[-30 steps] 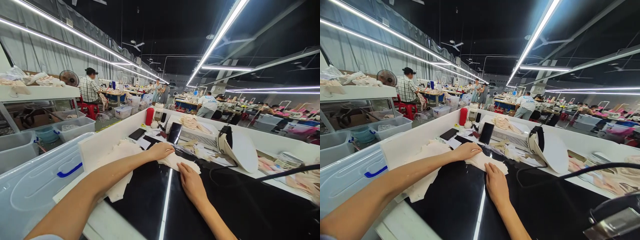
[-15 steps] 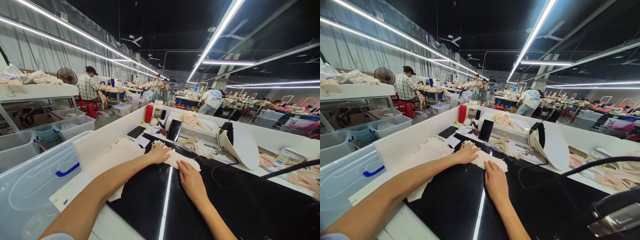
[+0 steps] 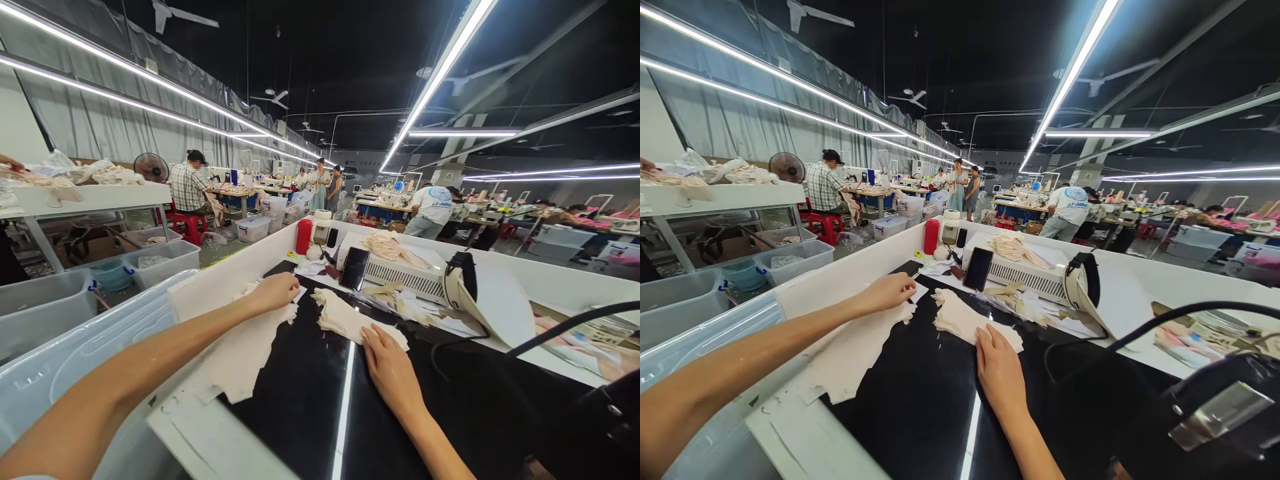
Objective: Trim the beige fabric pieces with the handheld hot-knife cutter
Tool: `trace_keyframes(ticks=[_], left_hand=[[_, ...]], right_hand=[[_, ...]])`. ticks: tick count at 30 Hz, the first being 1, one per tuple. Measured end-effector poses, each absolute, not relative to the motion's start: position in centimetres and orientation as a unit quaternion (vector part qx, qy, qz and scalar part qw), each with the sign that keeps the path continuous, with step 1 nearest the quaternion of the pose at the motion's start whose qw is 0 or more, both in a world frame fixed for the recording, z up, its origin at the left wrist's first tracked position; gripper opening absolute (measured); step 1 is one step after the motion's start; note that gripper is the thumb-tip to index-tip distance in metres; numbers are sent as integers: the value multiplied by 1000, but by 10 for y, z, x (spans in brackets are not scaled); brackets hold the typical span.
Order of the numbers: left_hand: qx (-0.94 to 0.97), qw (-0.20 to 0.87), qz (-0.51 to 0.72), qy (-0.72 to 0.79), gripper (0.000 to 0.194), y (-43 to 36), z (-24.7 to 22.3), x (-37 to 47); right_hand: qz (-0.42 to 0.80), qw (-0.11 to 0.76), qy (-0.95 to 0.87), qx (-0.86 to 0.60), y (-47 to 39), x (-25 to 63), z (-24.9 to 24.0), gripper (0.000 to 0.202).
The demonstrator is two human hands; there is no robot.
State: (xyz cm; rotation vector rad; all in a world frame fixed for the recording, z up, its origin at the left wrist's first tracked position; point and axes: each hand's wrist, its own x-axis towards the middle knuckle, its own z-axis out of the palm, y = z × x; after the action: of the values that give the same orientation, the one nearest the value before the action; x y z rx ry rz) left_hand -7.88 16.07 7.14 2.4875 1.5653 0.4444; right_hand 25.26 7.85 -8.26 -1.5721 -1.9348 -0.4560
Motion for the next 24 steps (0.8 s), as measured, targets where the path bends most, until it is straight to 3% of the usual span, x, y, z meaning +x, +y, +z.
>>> trace_keyframes(ticks=[5, 10, 24], left_hand=[[768, 73, 103, 628, 23, 136, 72, -147], [747, 123, 48, 651, 35, 117, 51, -162], [753, 188, 164, 608, 36, 113, 38, -172]], right_hand=[[-172, 317, -728, -583, 83, 253, -87, 43], [-172, 319, -734, -574, 85, 256, -87, 44], [-149, 325, -750, -557, 90, 272, -94, 50]])
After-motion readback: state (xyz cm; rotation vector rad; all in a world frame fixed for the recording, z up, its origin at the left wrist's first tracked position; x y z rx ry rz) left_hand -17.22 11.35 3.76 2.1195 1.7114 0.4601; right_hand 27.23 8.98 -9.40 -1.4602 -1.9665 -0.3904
